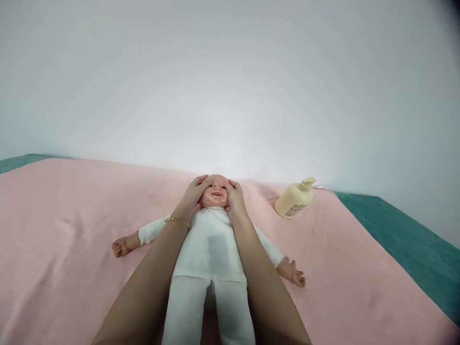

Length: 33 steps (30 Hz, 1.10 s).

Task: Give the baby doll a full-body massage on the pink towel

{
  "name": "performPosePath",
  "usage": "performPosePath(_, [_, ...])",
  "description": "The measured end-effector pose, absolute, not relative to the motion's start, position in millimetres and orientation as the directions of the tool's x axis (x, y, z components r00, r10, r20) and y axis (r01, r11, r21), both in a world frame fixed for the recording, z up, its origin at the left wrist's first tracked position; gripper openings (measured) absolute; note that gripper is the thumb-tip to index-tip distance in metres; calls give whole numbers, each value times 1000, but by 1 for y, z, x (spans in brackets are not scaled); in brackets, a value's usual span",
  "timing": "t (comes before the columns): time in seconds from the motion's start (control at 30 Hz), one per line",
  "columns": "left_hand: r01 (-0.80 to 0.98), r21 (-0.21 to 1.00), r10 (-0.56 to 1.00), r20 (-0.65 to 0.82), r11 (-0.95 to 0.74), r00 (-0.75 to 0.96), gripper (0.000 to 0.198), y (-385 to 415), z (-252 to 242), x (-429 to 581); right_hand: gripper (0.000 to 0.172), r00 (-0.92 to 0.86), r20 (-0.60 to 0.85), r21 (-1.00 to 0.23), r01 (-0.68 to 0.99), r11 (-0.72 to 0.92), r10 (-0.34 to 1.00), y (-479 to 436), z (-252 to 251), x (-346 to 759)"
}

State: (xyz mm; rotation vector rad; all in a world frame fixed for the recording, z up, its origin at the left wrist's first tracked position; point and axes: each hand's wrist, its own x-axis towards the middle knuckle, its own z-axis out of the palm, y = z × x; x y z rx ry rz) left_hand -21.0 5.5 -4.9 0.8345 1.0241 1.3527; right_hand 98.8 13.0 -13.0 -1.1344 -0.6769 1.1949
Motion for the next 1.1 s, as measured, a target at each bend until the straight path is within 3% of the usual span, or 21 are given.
performPosePath(0.53, [-539, 810, 964, -264, 232, 20, 44, 4, 7, -27, 21, 184, -242, -814, -573, -96, 953, 15, -8, 105])
performPosePath(0.77, [-551, 805, 973, -220, 218, 63, 37, 0, 5, -23, 17, 168, -273, -775, -622, -113, 947, 8, -1, 101])
performPosePath(0.93, [-448, 887, 992, -128, 110, -10, 45, -3, 4, -19, 32, 221, -204, -873, -482, -75, 954, 3, 2, 99])
performPosePath(1.1, [-378, 918, 988, -146, 116, -53, 52, -3, 5, -19, 44, 261, -152, -925, -377, -44, 953, 1, -1, 97])
